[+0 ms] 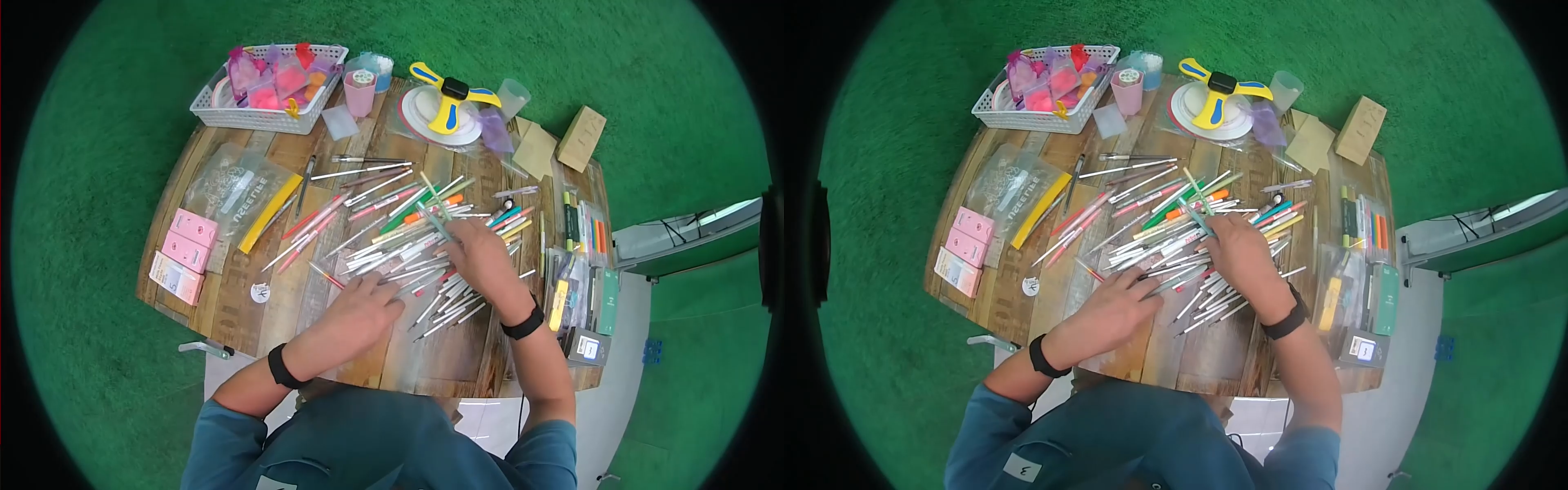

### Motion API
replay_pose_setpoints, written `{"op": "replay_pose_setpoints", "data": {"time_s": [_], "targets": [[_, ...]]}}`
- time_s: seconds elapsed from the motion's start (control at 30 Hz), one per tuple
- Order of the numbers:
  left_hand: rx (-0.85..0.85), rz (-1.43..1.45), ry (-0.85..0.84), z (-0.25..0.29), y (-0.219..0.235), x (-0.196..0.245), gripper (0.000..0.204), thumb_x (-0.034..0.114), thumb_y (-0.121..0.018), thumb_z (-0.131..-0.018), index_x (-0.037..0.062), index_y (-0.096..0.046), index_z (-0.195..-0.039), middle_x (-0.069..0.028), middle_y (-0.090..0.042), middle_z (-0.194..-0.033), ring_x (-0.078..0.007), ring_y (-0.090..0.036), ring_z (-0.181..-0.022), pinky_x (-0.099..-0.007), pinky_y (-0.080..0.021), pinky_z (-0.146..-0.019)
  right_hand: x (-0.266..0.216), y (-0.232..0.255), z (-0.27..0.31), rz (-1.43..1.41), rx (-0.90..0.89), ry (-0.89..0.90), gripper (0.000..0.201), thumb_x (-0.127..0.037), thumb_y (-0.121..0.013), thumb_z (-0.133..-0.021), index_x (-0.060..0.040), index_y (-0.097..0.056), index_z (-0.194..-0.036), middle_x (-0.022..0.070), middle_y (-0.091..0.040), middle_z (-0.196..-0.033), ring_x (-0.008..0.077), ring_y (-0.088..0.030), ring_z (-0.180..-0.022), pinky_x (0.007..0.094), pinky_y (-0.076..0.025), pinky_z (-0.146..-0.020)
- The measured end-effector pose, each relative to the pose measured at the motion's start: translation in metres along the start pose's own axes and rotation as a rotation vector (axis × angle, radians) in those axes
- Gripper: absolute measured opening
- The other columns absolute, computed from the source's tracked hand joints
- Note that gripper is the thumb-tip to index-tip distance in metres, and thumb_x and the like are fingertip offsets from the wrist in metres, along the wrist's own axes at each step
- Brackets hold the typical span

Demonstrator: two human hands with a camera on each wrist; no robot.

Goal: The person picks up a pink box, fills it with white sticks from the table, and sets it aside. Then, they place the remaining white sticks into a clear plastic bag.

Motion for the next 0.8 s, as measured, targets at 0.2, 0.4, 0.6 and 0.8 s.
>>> {"op": "replay_pose_setpoints", "data": {"time_s": [0.2, 0.4, 0.6, 0.8], "targets": [[0.098, 0.172, 0.074, 0.016, 0.027, -0.010, 0.035, 0.010, -0.071, -0.081, 0.0072, -0.066, -0.116, -0.0130, -0.062, -0.130, -0.0343, -0.058, -0.120, -0.0462, -0.050, -0.098, -0.029, 0.023, 0.027, -0.197, -0.130, -0.055, 0.020, -0.009, -0.069, -0.088, -0.0017, -0.070, -0.107, 0.0188, -0.066, -0.095, 0.0363, -0.067, -0.089, 0.0427, -0.053, -0.078], [0.119, -0.014, 0.517, 0.072, 0.078, -0.091, 0.037, 0.012, -0.072, -0.082, 0.0058, -0.066, -0.118, -0.0149, -0.065, -0.123, -0.0357, -0.063, -0.112, -0.0472, -0.052, -0.093, -0.055, 0.030, 0.067, -0.282, -0.329, -0.054, 0.023, -0.009, -0.071, -0.087, -0.0016, -0.070, -0.109, 0.0193, -0.068, -0.099, 0.0395, -0.067, -0.093, 0.0438, -0.054, -0.082], [0.171, -0.261, 0.833, 0.123, 0.098, -0.134, 0.049, 0.012, -0.075, -0.079, 0.0056, -0.064, -0.127, -0.0165, -0.064, -0.129, -0.0364, -0.060, -0.121, -0.0457, -0.050, -0.101, -0.067, 0.026, 0.078, -0.272, -0.517, -0.055, 0.029, -0.012, -0.072, -0.086, -0.0015, -0.069, -0.113, 0.0196, -0.069, -0.102, 0.0407, -0.067, -0.098, 0.0449, -0.053, -0.085], [0.349, -0.367, 0.616, 0.112, 0.071, -0.136, 0.049, 0.012, -0.073, -0.080, 0.0022, -0.062, -0.127, -0.0169, -0.064, -0.124, -0.0376, -0.060, -0.117, -0.0474, -0.053, -0.094, -0.068, 0.016, 0.081, -0.243, -0.514, 0.016, 0.032, -0.016, -0.073, -0.086, -0.0020, -0.068, -0.115, 0.0195, -0.070, -0.104, 0.0414, -0.066, -0.100, 0.0466, -0.053, -0.088]]}}
Point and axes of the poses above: each hand's wrist, its own z-axis away from the middle knuckle, its own y-axis out of the back of the hand, x = y × z, the point moved 3 cm from there along -z, towards the middle knuckle
